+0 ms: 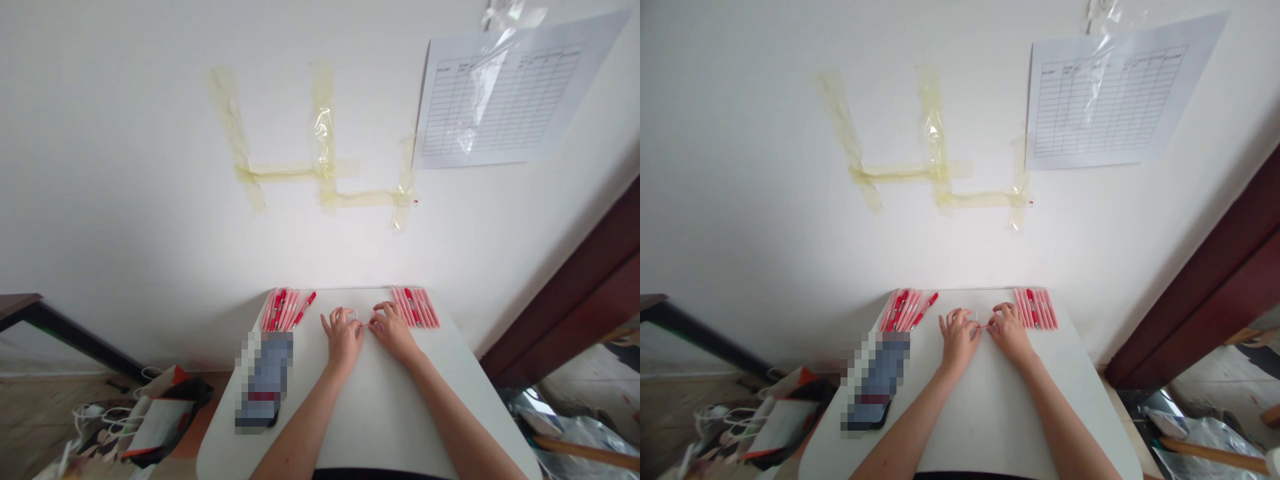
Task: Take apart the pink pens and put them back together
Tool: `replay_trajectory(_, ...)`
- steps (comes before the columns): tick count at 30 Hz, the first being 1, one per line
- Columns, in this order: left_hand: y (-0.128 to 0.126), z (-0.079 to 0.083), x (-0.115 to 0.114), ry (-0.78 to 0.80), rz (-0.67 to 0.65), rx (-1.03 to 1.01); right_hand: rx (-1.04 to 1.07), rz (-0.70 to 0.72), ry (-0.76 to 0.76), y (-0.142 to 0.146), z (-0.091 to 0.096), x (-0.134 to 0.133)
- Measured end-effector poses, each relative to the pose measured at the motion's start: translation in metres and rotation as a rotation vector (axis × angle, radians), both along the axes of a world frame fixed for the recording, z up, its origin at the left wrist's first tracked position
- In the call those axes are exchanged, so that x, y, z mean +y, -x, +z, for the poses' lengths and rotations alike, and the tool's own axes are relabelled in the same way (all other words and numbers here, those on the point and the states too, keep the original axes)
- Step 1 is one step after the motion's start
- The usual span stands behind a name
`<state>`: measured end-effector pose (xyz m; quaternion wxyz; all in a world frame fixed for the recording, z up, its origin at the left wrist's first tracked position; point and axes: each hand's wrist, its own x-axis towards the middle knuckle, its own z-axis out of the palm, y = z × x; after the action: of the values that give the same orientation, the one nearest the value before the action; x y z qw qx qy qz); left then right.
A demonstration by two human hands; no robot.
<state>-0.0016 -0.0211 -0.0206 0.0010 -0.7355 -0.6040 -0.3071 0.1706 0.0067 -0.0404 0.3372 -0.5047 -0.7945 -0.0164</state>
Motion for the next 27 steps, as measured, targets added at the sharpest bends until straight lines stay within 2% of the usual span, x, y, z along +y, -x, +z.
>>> replay_trajectory(9,0.009,0.005,-0.001,-0.047,0.036,-0.05,0.02,0.026,-0.071,-0.002,-0.007,0.002)
replay_trajectory(16,0.019,0.005,0.002,-0.04,0.03,-0.111,0.107,0.026,-0.094,-0.006,-0.001,-0.007)
replay_trajectory(27,0.018,0.003,0.002,-0.028,-0.001,-0.149,0.144,0.044,-0.111,-0.007,0.001,-0.012)
